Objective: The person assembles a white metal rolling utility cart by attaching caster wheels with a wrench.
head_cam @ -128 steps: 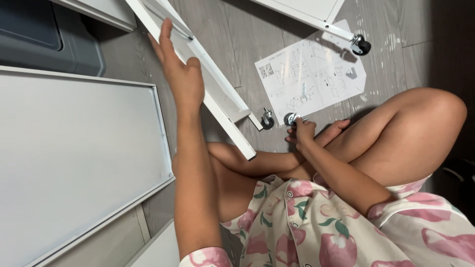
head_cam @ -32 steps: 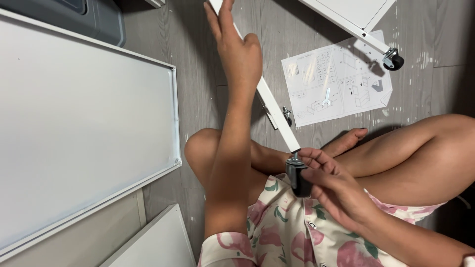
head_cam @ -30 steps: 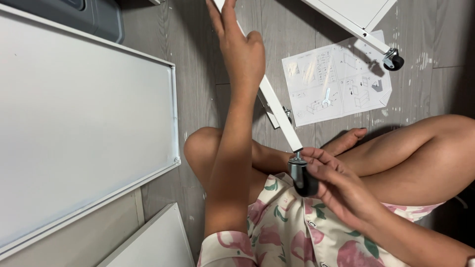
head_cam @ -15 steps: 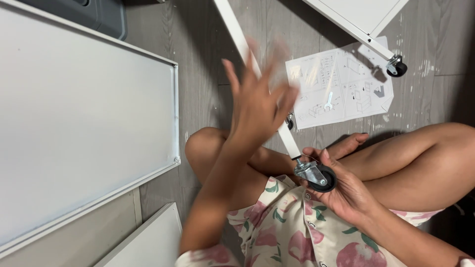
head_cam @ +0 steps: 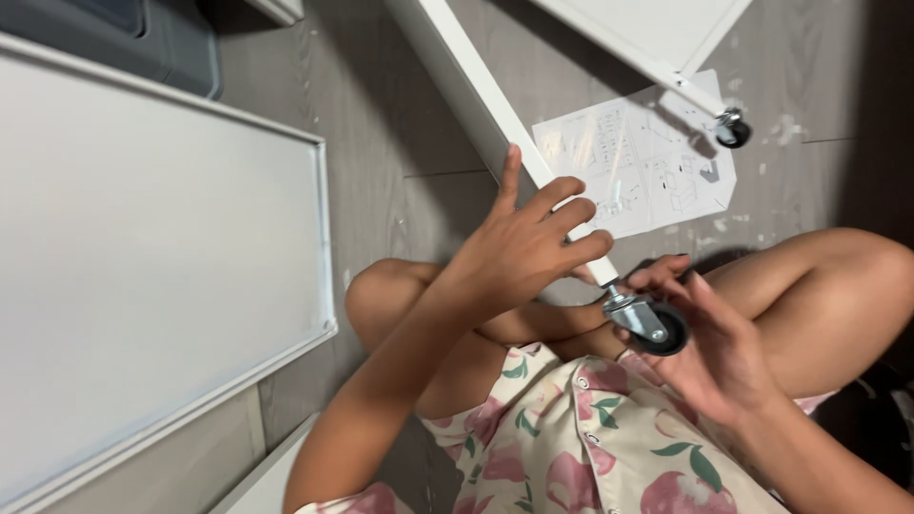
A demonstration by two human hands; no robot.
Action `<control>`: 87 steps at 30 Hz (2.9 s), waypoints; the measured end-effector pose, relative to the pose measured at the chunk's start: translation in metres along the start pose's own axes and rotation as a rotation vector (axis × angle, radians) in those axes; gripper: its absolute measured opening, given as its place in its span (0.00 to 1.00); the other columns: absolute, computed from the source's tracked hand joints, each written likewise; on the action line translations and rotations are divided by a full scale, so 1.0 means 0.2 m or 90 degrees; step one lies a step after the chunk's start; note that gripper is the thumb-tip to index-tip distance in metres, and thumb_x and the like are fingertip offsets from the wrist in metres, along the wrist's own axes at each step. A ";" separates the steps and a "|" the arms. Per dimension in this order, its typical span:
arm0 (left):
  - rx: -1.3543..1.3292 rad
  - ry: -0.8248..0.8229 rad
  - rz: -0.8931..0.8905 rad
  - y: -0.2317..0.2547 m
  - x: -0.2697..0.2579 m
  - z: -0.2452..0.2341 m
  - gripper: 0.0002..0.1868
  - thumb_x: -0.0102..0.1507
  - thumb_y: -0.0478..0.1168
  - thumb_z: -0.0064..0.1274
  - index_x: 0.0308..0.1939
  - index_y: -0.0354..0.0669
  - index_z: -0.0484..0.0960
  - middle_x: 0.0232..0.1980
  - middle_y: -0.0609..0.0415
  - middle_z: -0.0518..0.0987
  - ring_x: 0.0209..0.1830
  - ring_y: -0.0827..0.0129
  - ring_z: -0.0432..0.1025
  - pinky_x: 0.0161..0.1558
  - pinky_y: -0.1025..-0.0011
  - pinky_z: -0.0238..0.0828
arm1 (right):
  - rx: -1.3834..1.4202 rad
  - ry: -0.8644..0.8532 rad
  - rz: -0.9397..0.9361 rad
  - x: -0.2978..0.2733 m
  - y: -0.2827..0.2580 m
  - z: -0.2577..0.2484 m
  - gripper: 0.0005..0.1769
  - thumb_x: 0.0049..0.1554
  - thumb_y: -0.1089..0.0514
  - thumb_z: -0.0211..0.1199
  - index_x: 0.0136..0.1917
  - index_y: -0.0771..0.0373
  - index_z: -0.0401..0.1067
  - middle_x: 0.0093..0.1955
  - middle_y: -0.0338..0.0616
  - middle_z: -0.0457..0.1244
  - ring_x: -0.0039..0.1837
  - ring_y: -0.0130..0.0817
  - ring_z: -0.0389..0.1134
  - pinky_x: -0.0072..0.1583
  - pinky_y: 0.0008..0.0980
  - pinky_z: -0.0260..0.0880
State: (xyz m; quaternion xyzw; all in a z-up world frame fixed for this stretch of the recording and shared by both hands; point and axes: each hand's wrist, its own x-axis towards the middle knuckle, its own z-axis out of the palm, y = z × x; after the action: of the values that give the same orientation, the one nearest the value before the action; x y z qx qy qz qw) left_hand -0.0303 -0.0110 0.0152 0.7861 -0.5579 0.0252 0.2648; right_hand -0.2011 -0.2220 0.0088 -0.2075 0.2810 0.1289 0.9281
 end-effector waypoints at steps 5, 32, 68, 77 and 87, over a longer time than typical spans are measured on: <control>-0.016 0.019 -0.010 0.02 0.16 0.15 0.15 0.61 0.52 0.57 0.48 0.54 0.78 0.52 0.58 0.74 0.68 0.62 0.65 0.74 0.20 0.32 | -0.124 0.041 -0.060 -0.06 -0.14 -0.09 0.26 0.55 0.58 0.64 0.66 0.64 0.65 0.63 0.47 0.63 0.60 0.38 0.69 0.60 0.36 0.71; -0.062 -0.039 0.000 0.09 0.43 0.21 0.22 0.58 0.60 0.59 0.58 0.79 0.81 0.59 0.63 0.76 0.68 0.62 0.64 0.74 0.23 0.34 | 0.100 0.111 -0.070 0.08 -0.26 -0.17 0.19 0.66 0.50 0.56 0.60 0.70 0.65 0.52 0.70 0.67 0.40 0.31 0.69 0.45 0.26 0.72; -0.091 -0.002 -0.013 0.15 0.48 0.26 0.18 0.64 0.60 0.55 0.55 0.68 0.83 0.45 0.60 0.76 0.58 0.63 0.68 0.76 0.30 0.34 | -0.980 0.269 -0.739 0.11 -0.13 -0.28 0.33 0.53 0.66 0.72 0.68 0.69 0.61 0.60 0.52 0.63 0.60 0.38 0.69 0.61 0.34 0.71; -0.135 -0.030 -0.002 0.12 0.47 0.22 0.21 0.62 0.52 0.57 0.59 0.61 0.79 0.48 0.63 0.78 0.61 0.65 0.69 0.77 0.36 0.34 | -0.957 0.320 -0.682 0.09 -0.16 -0.17 0.26 0.53 0.64 0.73 0.62 0.69 0.67 0.51 0.46 0.66 0.51 0.30 0.68 0.54 0.30 0.71; -0.179 -0.019 -0.027 0.11 0.47 0.24 0.20 0.63 0.49 0.57 0.58 0.52 0.78 0.51 0.63 0.80 0.61 0.67 0.69 0.78 0.43 0.36 | -0.861 0.293 -0.459 0.08 -0.24 -0.14 0.19 0.55 0.60 0.69 0.58 0.66 0.71 0.44 0.37 0.63 0.45 0.22 0.63 0.47 0.22 0.65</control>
State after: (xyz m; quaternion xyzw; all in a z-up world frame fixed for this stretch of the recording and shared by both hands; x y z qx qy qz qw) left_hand -0.0265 -0.1187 0.0130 0.7533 -0.5429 -0.0702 0.3644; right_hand -0.1845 -0.2759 -0.0070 -0.8247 0.2423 -0.0826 0.5043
